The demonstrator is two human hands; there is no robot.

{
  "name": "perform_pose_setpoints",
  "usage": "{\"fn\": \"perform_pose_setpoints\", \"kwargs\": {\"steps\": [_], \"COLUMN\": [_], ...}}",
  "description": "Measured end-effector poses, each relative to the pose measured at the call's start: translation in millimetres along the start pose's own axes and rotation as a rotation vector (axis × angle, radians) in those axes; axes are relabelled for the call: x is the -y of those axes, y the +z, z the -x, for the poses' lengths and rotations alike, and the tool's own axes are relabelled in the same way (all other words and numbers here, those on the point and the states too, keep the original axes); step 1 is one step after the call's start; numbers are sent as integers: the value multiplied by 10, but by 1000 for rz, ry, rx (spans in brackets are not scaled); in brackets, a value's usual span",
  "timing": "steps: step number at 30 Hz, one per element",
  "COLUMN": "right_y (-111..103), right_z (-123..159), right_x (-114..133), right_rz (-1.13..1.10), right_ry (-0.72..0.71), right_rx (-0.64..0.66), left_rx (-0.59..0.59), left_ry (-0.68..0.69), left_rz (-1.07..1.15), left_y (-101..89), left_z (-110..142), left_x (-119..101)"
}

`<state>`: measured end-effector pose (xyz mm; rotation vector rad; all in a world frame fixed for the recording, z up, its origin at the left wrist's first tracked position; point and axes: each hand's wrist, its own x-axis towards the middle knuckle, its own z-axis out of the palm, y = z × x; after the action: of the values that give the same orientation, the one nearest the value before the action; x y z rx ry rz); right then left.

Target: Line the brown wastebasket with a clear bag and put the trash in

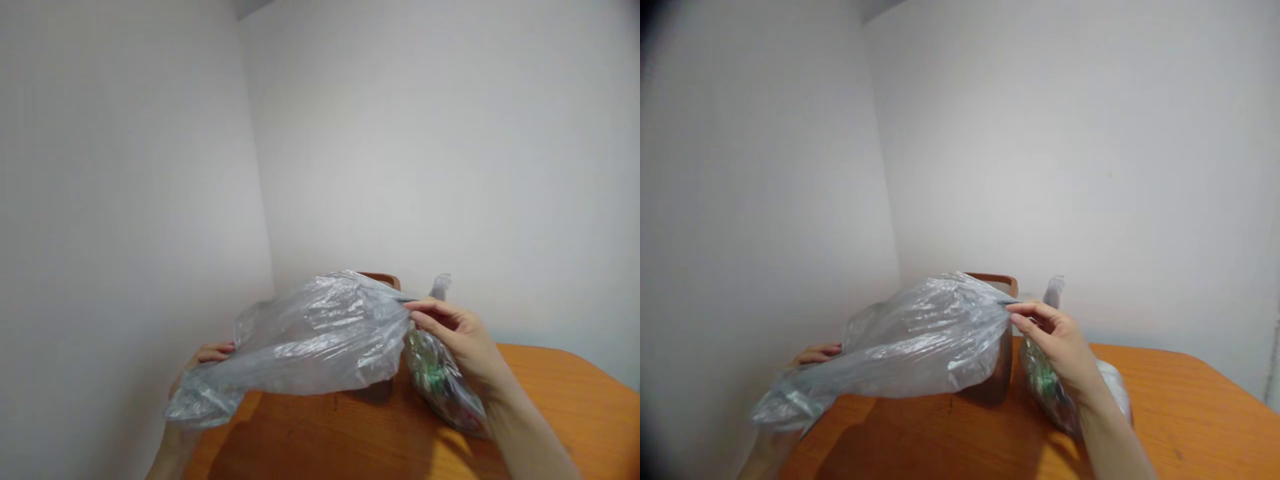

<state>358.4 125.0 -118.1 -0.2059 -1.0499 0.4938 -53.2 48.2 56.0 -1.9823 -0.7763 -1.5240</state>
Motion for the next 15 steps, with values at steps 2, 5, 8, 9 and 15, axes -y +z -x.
{"fn": "perform_pose_setpoints", "kwargs": {"steps": [2, 5, 8, 9, 15], "right_y": [-1, -48, -188, -243, -214], "right_z": [-16, -19, 72, 128, 578], "right_x": [-40, -54, 41, 90, 395], "right_rz": [-1, 33, 38, 37, 259], "right_ry": [32, 36, -35, -56, -174], "right_rx": [-117, -277, -313, -282, 221], "left_rx": [91, 158, 48, -7, 66], "left_ry": [-107, -265, -351, -343, 15], "left_rz": [-26, -106, -206, -232, -195], "left_y": [-95, -193, -233, -219, 411], "left_z": [65, 244, 450, 510, 874], "left_x": [296, 635, 598, 463, -1118]}}
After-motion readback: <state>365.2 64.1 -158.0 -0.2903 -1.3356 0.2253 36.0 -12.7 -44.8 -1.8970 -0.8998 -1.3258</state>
